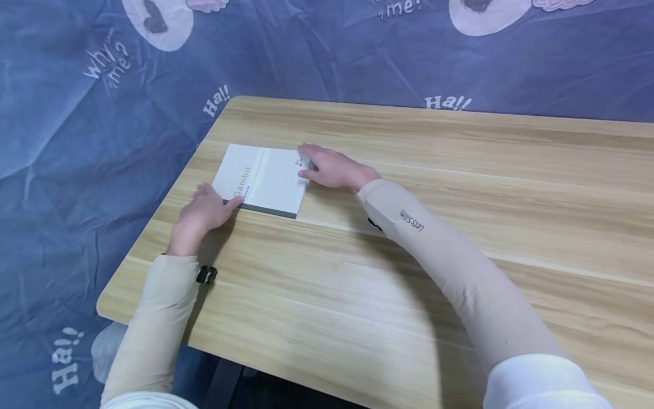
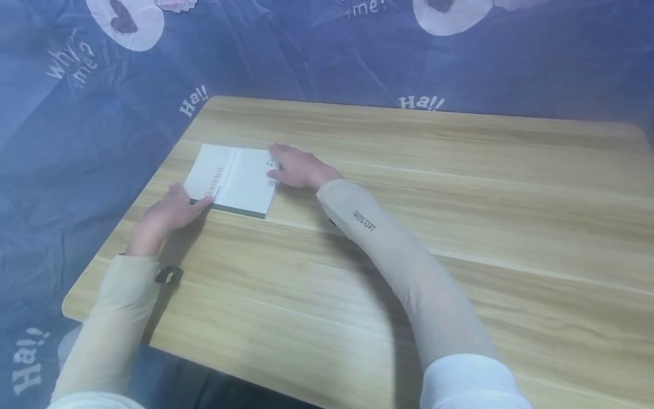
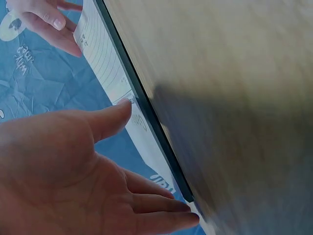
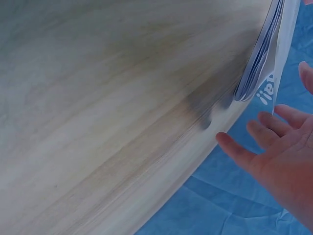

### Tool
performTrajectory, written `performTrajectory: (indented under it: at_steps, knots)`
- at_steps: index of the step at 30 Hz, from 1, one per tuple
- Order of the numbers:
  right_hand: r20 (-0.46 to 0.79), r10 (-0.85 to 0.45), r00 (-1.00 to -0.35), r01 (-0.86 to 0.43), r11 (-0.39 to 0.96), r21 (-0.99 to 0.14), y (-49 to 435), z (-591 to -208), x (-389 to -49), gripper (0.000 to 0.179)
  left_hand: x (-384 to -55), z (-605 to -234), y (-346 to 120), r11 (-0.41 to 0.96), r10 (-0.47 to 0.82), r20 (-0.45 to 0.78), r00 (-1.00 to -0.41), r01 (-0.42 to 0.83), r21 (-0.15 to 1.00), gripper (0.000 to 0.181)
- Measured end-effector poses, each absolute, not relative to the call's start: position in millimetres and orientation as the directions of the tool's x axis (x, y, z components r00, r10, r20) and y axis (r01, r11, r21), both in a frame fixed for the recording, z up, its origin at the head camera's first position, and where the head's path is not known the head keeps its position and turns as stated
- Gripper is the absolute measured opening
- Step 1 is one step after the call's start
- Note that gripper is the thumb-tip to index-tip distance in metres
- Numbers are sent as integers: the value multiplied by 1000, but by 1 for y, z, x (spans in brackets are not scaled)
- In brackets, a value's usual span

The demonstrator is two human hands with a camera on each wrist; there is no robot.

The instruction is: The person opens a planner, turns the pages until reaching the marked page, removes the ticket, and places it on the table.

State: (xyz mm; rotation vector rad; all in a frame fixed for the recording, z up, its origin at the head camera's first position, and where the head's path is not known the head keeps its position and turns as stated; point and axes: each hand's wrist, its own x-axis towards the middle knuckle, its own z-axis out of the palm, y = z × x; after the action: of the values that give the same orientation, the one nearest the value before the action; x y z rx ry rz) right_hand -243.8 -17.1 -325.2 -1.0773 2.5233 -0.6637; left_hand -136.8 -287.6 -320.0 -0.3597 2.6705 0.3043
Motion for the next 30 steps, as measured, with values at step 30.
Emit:
performTrajectory:
  at_steps: [30]
  knots:
    - [-73, -762, -644, -642, 590, -489, 48, -331, -219, 59, -145, -323, -257, 976, -8, -416, -909, -98, 194, 88]
